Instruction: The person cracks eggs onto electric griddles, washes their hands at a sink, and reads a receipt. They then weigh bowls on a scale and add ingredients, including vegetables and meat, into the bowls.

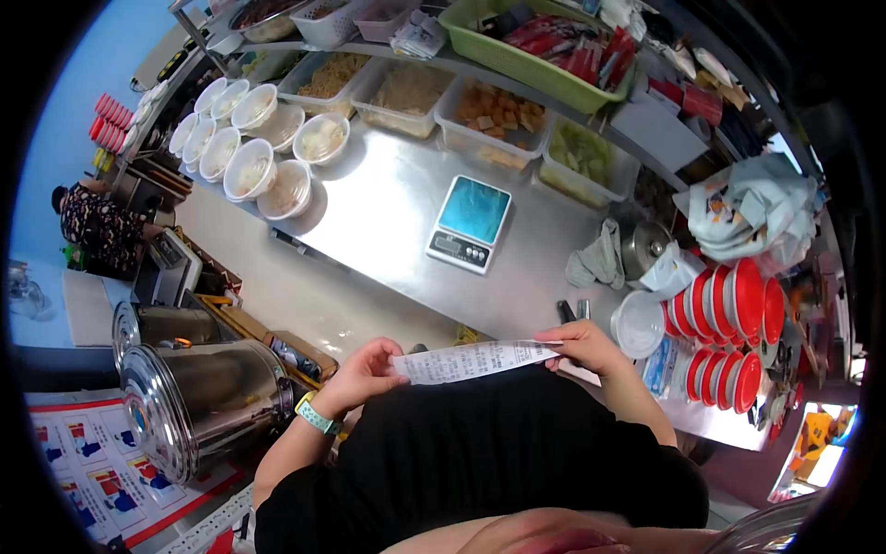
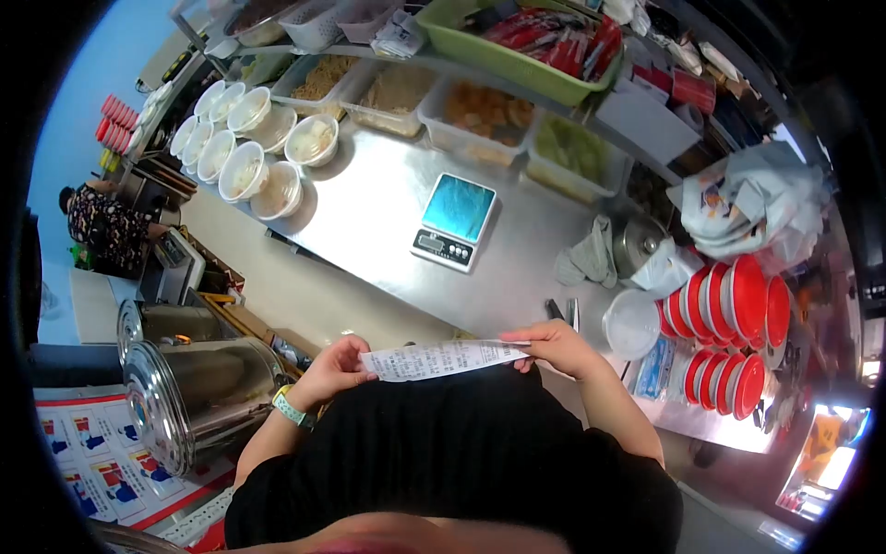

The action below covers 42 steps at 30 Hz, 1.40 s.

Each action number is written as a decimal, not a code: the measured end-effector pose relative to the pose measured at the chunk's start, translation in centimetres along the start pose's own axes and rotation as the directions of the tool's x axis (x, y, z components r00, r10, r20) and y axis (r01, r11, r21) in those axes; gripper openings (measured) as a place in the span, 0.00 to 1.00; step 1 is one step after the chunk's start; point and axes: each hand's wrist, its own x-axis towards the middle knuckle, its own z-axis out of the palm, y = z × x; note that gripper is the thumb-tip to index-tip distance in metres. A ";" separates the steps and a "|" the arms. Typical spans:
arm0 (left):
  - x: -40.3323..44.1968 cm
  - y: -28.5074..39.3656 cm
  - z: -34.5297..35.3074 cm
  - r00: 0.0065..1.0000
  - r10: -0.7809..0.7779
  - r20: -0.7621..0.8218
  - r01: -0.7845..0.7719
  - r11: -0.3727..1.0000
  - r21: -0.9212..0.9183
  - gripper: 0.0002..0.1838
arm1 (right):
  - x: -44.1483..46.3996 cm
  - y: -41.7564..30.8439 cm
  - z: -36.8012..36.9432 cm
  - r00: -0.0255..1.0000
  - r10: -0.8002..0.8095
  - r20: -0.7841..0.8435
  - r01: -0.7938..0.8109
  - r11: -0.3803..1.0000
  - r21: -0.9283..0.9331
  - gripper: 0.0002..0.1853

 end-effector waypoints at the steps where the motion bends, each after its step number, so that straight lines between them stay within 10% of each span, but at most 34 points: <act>1: 0.4 0.7 -0.1 0.999 0.015 -0.049 -0.013 0.999 0.042 0.16 | 0.7 -0.8 -0.3 0.999 0.037 -0.001 -0.037 0.999 -0.039 0.17; 5: 2.6 2.1 -2.3 0.949 0.088 -0.303 -0.056 0.992 0.112 0.10 | 3.8 -2.0 -0.7 0.997 0.070 0.022 -0.069 0.997 -0.032 0.15; 10: 5.0 3.9 -8.8 0.967 0.251 -0.053 -0.249 0.968 0.036 0.06 | 7.4 -1.8 0.2 0.999 0.046 0.023 -0.048 0.994 0.101 0.13; 14: 8.7 9.0 -14.6 0.977 -0.174 0.122 0.158 0.979 0.133 0.06 | 10.2 -3.1 3.4 0.994 0.010 -0.113 -0.017 0.998 -0.058 0.16; 17: 13.8 13.8 -14.9 0.927 0.168 0.336 -0.363 0.627 0.689 0.14 | 12.6 -4.8 5.9 0.974 -0.191 -0.124 0.157 0.957 -0.242 0.17; 22: 16.9 16.5 -6.2 0.786 -0.349 0.511 -0.419 0.306 0.855 0.19 | 15.2 -6.6 8.9 0.903 -0.424 -0.066 0.330 0.786 -0.523 0.17; 29: 17.8 17.2 -8.4 0.775 -0.263 0.574 -0.576 0.080 0.814 0.21 | 13.6 -5.0 10.2 0.880 -0.450 -0.152 0.312 0.790 -0.528 0.17; 37: 18.7 17.9 -14.4 0.834 -0.167 0.525 -0.529 0.023 0.848 0.21 | 10.4 -4.4 8.1 0.892 -0.419 -0.170 0.307 0.838 -0.452 0.17; 42: 20.9 19.8 -17.1 0.968 0.155 0.198 -0.235 0.272 0.933 0.12 | 9.7 -0.6 4.1 0.764 -0.204 -0.612 0.192 0.978 -0.085 0.14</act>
